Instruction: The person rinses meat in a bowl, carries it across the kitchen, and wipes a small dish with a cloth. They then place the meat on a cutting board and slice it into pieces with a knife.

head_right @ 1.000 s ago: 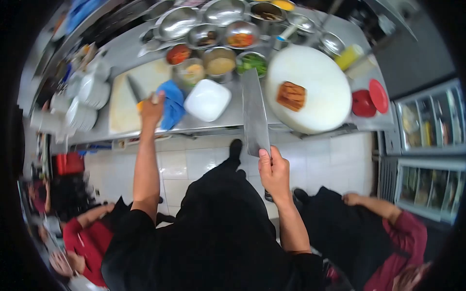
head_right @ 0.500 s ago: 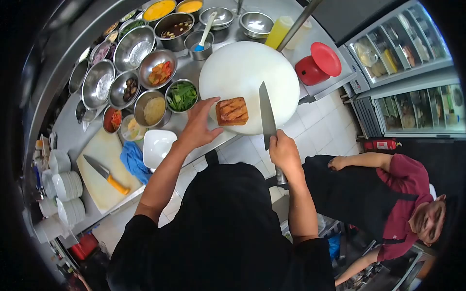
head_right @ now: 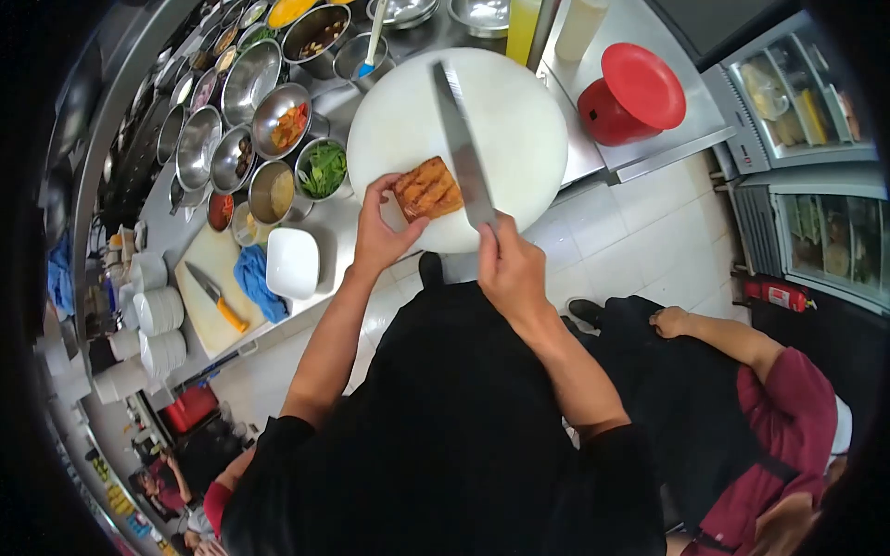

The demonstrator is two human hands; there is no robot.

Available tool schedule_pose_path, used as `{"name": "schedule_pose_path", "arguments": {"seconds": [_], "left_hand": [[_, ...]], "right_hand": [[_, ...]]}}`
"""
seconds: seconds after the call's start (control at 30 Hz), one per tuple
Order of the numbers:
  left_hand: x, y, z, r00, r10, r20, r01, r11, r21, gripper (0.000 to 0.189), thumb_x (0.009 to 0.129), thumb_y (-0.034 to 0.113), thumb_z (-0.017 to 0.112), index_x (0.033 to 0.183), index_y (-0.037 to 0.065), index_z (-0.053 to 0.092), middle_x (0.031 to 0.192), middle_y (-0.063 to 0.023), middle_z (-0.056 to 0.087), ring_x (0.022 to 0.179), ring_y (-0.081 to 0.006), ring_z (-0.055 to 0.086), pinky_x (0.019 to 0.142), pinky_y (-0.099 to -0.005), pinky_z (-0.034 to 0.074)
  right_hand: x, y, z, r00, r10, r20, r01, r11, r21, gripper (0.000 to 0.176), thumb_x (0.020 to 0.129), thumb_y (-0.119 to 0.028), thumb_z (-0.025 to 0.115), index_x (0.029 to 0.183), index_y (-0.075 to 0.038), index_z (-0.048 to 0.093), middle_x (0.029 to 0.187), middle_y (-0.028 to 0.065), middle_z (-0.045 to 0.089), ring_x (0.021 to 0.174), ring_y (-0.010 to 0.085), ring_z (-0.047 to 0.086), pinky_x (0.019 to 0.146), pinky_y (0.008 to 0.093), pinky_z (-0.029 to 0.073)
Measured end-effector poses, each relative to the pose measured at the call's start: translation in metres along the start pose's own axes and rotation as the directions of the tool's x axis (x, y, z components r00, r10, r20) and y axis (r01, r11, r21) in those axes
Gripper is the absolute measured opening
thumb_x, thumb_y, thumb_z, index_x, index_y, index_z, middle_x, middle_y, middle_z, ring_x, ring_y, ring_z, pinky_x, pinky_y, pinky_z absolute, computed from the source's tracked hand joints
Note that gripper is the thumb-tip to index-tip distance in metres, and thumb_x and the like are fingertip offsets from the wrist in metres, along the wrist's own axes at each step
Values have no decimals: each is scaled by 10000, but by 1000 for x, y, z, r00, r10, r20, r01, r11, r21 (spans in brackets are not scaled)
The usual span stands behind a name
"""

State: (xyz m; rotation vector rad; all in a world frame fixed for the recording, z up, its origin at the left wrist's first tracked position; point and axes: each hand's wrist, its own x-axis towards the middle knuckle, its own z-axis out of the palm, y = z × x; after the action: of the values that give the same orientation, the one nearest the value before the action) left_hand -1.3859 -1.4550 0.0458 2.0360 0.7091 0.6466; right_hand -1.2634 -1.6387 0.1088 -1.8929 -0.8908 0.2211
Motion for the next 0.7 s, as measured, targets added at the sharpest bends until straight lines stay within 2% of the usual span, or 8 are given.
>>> {"name": "schedule_pose_path", "arguments": {"seconds": [0.03,0.07,0.13,0.3,0.5,0.57,0.7], "left_hand": [[1,7,0,999,30,-21,-30,1000,5,703,637,95,825,1253,69,487,1242,-127,536,1198,-298,502,965,-398,423],[1,11,0,997,63,-42,-63,998,10,701,634,95,824,1246,66,483,1253,-127,526,1193,-300,505,962,-395,421],[-1,11,5,997,53,-60,-51,998,32,669,628,85,811,1210,61,483,1238,-124,515,1156,-297,516,948,-389,422],[-3,4,13,989,87,-117,-77,993,84,606,619,69,789,1146,62,490,1150,-114,524,1100,-276,526,930,-381,428],[-4,6,13,985,102,-140,-94,994,58,578,616,64,787,1117,55,500,1134,-117,536,1090,-276,530,948,-370,433],[-4,6,13,981,111,-156,-105,993,48,573,611,59,783,1110,52,501,1131,-118,537,1089,-282,528,953,-371,435],[-4,8,12,975,142,-171,-129,988,85,558,594,43,771,1086,46,506,1111,-121,541,1081,-299,524,957,-373,439]], "right_hand": [[5,1,4,997,-83,-1,83,996,27,136,931,-62,573,1049,2,594,622,167,596,509,340,605,458,397,452],[10,1,7,997,-74,11,74,996,48,136,931,-62,573,1049,2,594,622,167,596,509,340,605,458,397,452],[17,-2,12,987,-156,26,154,985,79,119,924,-65,582,1024,-3,599,620,157,595,495,330,600,450,404,454],[20,1,20,977,-197,82,194,980,52,101,920,-69,587,985,8,577,602,140,593,486,327,592,429,406,445],[19,5,34,963,-258,82,258,966,4,133,937,-99,567,1013,9,557,605,145,604,502,338,606,433,421,455],[16,4,37,963,-252,98,259,963,-69,142,943,-109,558,1024,7,552,619,151,617,517,343,619,437,427,465],[15,-2,37,961,-262,90,271,956,-115,119,958,-102,543,985,14,540,574,174,585,508,368,608,435,447,448]]}}
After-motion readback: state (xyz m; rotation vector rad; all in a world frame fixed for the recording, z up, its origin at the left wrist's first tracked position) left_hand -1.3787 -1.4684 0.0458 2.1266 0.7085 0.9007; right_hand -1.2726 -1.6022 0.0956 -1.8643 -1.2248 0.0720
